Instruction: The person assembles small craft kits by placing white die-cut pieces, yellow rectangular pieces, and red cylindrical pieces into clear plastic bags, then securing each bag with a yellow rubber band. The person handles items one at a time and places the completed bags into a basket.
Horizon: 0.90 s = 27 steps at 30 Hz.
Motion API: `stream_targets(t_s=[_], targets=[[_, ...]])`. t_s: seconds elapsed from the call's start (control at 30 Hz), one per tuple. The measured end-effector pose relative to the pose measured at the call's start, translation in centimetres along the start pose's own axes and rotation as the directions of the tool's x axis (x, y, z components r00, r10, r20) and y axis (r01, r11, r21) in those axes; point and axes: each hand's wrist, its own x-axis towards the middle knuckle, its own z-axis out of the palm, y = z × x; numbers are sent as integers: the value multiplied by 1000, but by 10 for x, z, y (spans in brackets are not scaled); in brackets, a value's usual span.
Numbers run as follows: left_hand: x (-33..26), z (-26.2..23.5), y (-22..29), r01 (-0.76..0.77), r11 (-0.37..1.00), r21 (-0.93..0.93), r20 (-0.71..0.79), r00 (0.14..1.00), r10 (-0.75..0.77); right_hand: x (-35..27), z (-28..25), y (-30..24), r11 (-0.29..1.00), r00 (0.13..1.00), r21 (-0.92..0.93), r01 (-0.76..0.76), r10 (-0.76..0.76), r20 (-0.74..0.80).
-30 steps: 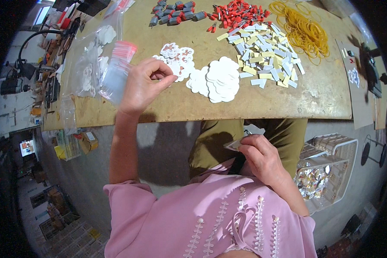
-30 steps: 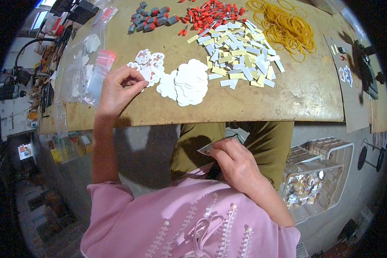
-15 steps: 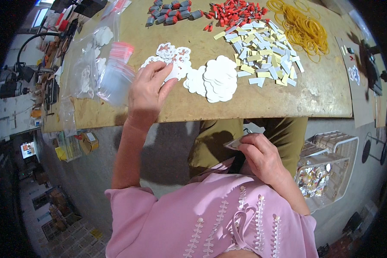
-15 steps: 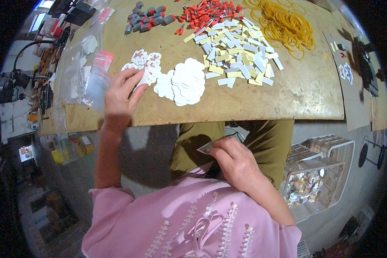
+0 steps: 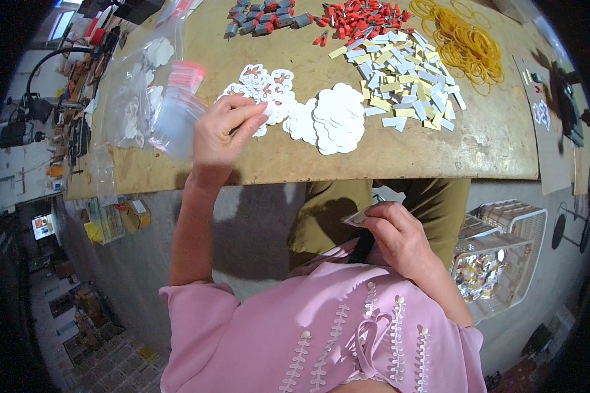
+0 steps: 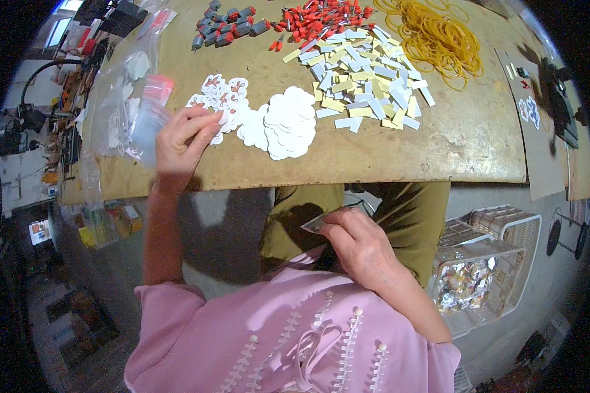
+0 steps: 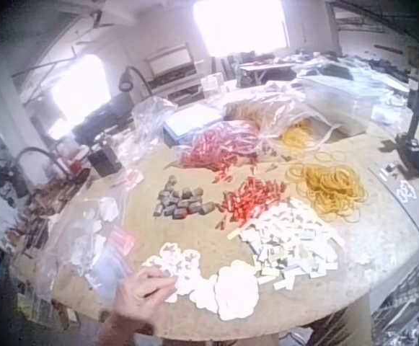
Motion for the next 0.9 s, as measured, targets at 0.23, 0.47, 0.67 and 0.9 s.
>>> stream_targets(t_s=[0.23, 0.47, 0.67, 0.9], targets=[[-2, 5, 1, 0, 993, -117, -18, 1000, -2, -3, 1, 2, 1000, 1000, 1, -5, 5, 10], [1, 4, 5, 48, 992, -116, 42, 998, -44, -5, 4, 3, 1000, 1000, 15, -14, 14, 6], [7, -5, -3, 107, 971, -212, 132, 988, -80, -6, 3, 4, 1000, 1000, 12, -20, 19, 11], [9, -5, 6, -3, 996, -85, 93, 996, 11, -5, 3, 4, 1000, 1000, 21, -8, 8, 4]])
